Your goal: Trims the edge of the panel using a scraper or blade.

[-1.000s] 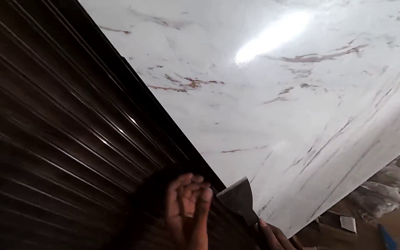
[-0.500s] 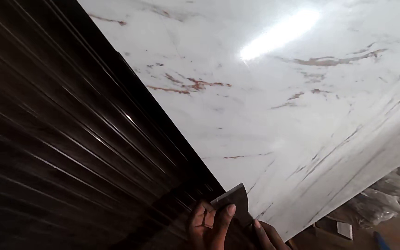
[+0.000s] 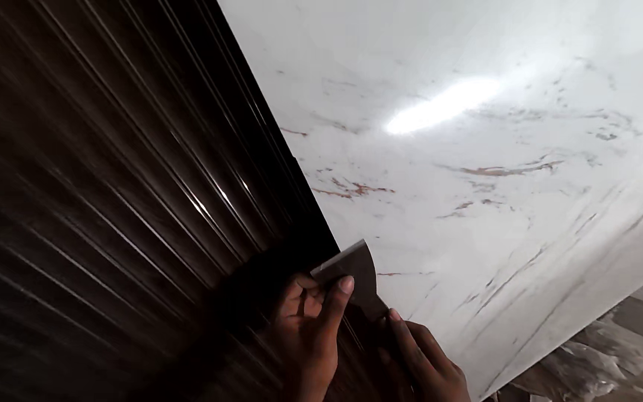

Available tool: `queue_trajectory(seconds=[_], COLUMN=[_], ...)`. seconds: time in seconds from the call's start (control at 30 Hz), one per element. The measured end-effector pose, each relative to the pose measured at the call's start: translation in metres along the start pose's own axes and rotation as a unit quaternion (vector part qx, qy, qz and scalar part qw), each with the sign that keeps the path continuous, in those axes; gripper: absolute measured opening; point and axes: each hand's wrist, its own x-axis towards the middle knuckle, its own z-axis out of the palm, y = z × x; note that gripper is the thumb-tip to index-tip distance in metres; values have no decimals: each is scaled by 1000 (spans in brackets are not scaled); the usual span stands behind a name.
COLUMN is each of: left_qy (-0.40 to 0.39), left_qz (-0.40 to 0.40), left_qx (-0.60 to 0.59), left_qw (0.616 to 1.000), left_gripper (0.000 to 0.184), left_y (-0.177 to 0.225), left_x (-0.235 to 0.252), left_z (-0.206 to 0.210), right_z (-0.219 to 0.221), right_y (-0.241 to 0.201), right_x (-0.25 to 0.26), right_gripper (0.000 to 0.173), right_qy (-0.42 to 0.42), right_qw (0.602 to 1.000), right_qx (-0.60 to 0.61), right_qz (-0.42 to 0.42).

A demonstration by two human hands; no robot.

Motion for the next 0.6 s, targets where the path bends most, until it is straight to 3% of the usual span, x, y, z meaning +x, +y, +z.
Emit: queue_trajectory(seconds=[0.47, 0.6], left_qy=[25, 23], left_qz=[-3, -17], left_qx=[-4, -30], left_qw=[1000, 999], left_gripper=[10, 31], left_y=[57, 65], left_x=[82, 90], left_z=[9, 11], right_z=[-1, -19], right_y=[-47, -46], right_x=[93, 81], right_gripper=[41, 41], right_qy=[64, 109], right_qw=[996, 993], right_qx=[-20, -6], right_qz=[-65, -54])
